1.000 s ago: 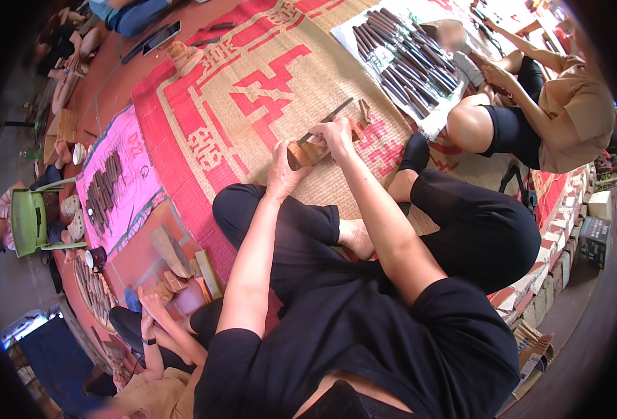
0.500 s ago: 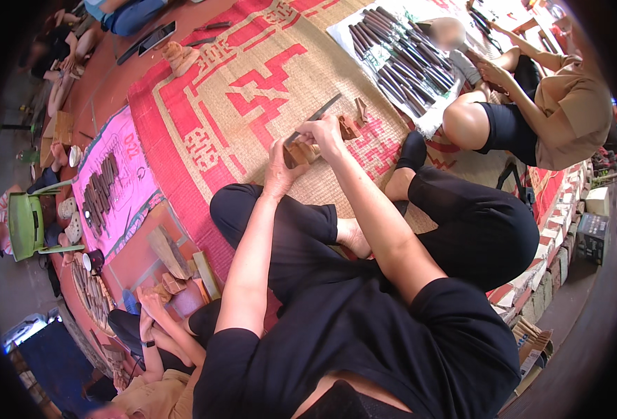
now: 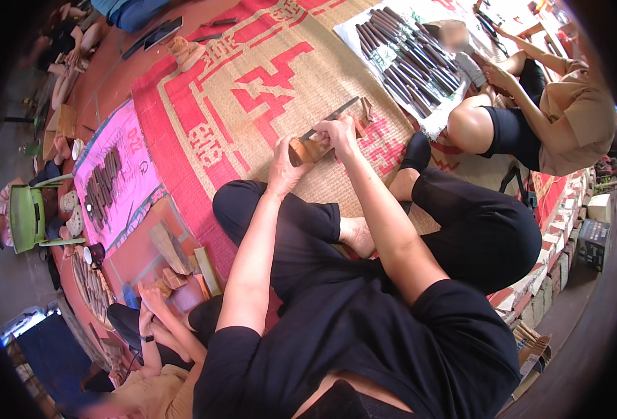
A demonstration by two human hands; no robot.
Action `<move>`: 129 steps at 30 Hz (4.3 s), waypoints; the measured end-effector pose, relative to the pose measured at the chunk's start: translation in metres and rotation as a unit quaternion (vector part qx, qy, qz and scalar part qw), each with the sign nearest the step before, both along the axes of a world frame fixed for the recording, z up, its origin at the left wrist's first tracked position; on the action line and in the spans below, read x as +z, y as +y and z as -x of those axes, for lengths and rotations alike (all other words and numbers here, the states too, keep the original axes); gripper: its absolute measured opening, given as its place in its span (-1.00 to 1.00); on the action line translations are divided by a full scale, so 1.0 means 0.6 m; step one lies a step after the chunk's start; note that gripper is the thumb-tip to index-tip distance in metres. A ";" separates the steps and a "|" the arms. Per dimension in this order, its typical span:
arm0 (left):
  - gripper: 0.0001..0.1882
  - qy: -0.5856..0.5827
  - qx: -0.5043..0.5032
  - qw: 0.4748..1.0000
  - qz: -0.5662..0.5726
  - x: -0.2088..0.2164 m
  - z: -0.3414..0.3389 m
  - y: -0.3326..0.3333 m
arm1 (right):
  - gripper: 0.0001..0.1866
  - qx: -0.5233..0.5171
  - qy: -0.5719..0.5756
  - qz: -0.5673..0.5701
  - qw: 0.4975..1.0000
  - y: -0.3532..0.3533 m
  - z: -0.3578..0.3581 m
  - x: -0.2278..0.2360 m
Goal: The person sits on a mat and uses a file to shape a small wooden piece held in the left hand. The person repeatedly files the wood, rotating it to work different sides, while other people nearby perform similar tasks.
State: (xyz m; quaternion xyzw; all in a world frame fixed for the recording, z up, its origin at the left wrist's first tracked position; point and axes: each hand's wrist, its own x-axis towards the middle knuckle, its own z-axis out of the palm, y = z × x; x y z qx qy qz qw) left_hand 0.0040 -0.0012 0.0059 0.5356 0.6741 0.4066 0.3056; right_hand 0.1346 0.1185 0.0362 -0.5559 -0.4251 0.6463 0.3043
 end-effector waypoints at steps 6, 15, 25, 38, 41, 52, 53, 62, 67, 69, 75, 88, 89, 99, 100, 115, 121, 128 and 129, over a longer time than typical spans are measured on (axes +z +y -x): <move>-0.17 -0.041 0.005 0.999 -0.006 -0.024 0.008 -0.001 | -0.85 0.014 0.106 0.008 0.994 -0.023 0.022 0.019; -0.15 -0.070 0.011 0.997 -0.005 -0.030 0.009 0.005 | -0.88 -0.006 0.095 -0.003 0.995 -0.010 0.019 0.000; -0.13 -0.075 0.012 0.997 0.011 -0.020 0.009 0.005 | -0.88 0.003 0.095 0.002 0.996 -0.008 0.015 -0.001; -0.11 -0.068 0.015 0.998 0.007 -0.017 0.006 0.008 | -0.85 0.036 0.086 0.012 0.996 -0.011 0.007 -0.009; -0.12 -0.052 0.013 0.999 0.003 -0.012 0.007 0.005 | -0.85 0.009 0.087 0.036 0.996 -0.009 0.004 0.005; -0.13 -0.050 0.007 0.999 0.015 -0.012 0.006 0.007 | -0.84 0.007 0.133 0.035 0.990 -0.001 -0.018 -0.009; -0.13 -0.042 0.005 0.999 0.020 -0.009 0.006 0.007 | -0.85 0.010 0.126 0.035 0.991 0.001 -0.022 -0.016; -0.13 -0.064 0.012 0.998 0.024 -0.003 0.004 0.009 | -0.88 -0.005 0.127 0.013 0.992 -0.005 -0.004 0.003; -0.11 -0.089 0.011 0.996 0.007 -0.027 0.011 0.006 | -0.90 0.021 0.120 0.000 0.993 -0.010 0.010 0.020; -0.10 -0.084 0.012 0.996 0.008 -0.024 0.011 0.007 | -0.89 0.035 0.101 0.004 0.994 -0.010 0.009 0.015; -0.11 -0.075 0.009 0.997 0.014 -0.011 0.006 0.007 | -0.88 0.005 0.096 -0.015 0.995 0.000 0.000 -0.007; -0.13 -0.084 0.014 0.996 0.003 -0.024 0.010 0.007 | -0.85 -0.002 0.161 0.043 0.986 -0.009 -0.002 0.003; -0.13 -0.083 0.016 0.996 0.007 -0.025 0.009 0.008 | -0.85 -0.008 0.156 0.036 0.987 -0.012 -0.002 -0.004; -0.12 -0.113 0.013 0.993 0.001 -0.025 0.010 0.010 | -0.85 0.001 0.163 0.023 0.986 -0.018 0.001 0.000; -0.12 -0.113 0.014 0.994 0.005 -0.023 0.010 0.010 | -0.85 -0.002 0.151 0.014 0.988 -0.014 -0.004 -0.007; -0.08 -0.132 0.015 0.991 0.016 -0.026 0.009 0.013 | -0.88 -0.019 0.117 -0.029 0.993 -0.005 -0.014 -0.019; -0.04 -0.143 0.019 0.989 0.019 -0.026 0.012 0.012 | -0.87 -0.018 0.147 0.008 0.989 -0.009 -0.015 -0.024; 0.02 -0.148 0.018 0.989 -0.004 -0.026 0.007 0.014 | -0.89 -0.028 0.151 0.018 0.988 -0.013 0.000 -0.015; 0.03 -0.142 0.013 0.990 0.000 -0.019 0.007 0.013 | -0.89 -0.031 0.146 0.016 0.989 -0.014 0.001 -0.019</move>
